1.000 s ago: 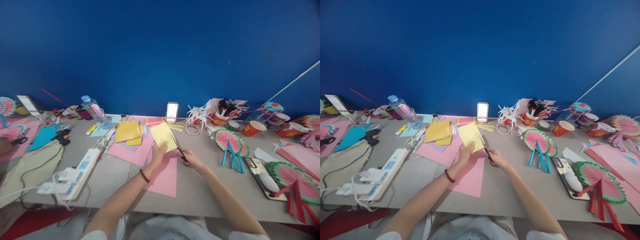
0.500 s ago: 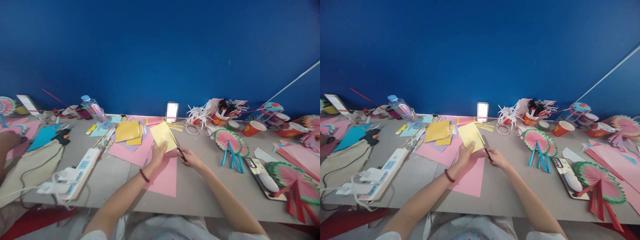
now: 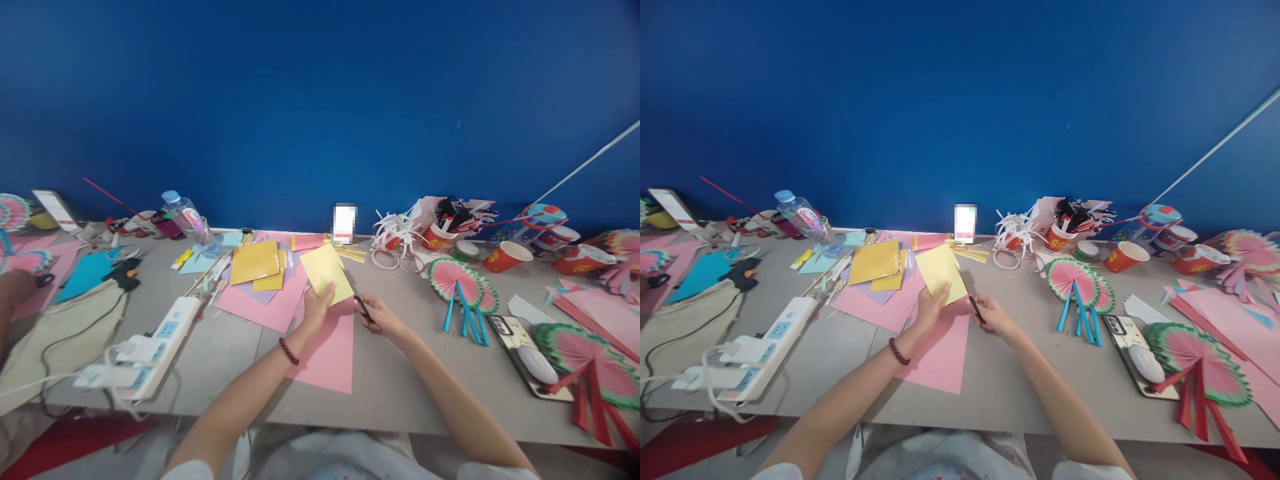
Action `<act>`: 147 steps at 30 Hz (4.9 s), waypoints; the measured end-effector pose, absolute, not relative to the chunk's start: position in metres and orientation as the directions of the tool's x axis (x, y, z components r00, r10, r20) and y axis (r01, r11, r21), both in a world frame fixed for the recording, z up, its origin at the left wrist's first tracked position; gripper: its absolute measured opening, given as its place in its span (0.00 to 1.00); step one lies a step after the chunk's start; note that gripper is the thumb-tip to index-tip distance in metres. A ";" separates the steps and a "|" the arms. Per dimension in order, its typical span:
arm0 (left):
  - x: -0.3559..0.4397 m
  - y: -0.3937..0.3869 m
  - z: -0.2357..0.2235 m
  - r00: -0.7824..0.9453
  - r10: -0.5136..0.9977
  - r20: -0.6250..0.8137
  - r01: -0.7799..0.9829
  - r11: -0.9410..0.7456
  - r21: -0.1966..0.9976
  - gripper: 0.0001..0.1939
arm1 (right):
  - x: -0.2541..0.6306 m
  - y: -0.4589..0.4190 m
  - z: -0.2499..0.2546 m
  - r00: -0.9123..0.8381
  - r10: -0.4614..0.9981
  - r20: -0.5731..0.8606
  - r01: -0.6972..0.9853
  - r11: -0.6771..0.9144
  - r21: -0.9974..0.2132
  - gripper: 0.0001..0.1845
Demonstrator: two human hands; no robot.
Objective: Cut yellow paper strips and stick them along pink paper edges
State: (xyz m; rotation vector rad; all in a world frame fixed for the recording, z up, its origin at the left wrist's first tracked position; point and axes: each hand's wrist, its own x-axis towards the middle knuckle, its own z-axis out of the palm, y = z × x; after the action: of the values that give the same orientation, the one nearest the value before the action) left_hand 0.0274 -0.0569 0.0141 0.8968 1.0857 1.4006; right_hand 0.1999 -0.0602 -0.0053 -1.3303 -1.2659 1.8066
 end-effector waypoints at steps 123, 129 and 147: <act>0.038 -0.059 -0.005 0.187 0.975 -0.119 -0.283 0.169 0.944 0.21 | 0.203 -0.057 0.001 -0.225 0.930 -0.290 -0.099 -0.319 -0.943 0.27; 0.038 -0.059 -0.007 0.175 0.976 -0.133 -0.262 0.176 0.949 0.21 | 0.202 -0.057 0.003 -0.192 0.936 -0.295 -0.101 -0.318 -0.943 0.28; 0.032 -0.060 0.004 -0.012 0.994 -0.105 -0.241 0.099 0.966 0.17 | 0.201 -0.055 -0.003 -0.034 0.968 -0.250 -0.008 -0.250 -0.968 0.25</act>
State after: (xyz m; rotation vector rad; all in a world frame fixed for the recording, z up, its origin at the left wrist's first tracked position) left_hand 0.0323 -0.0605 0.0036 0.9446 1.0941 1.2562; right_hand 0.2013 -0.0546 -0.0027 -1.3678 -1.0936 1.4236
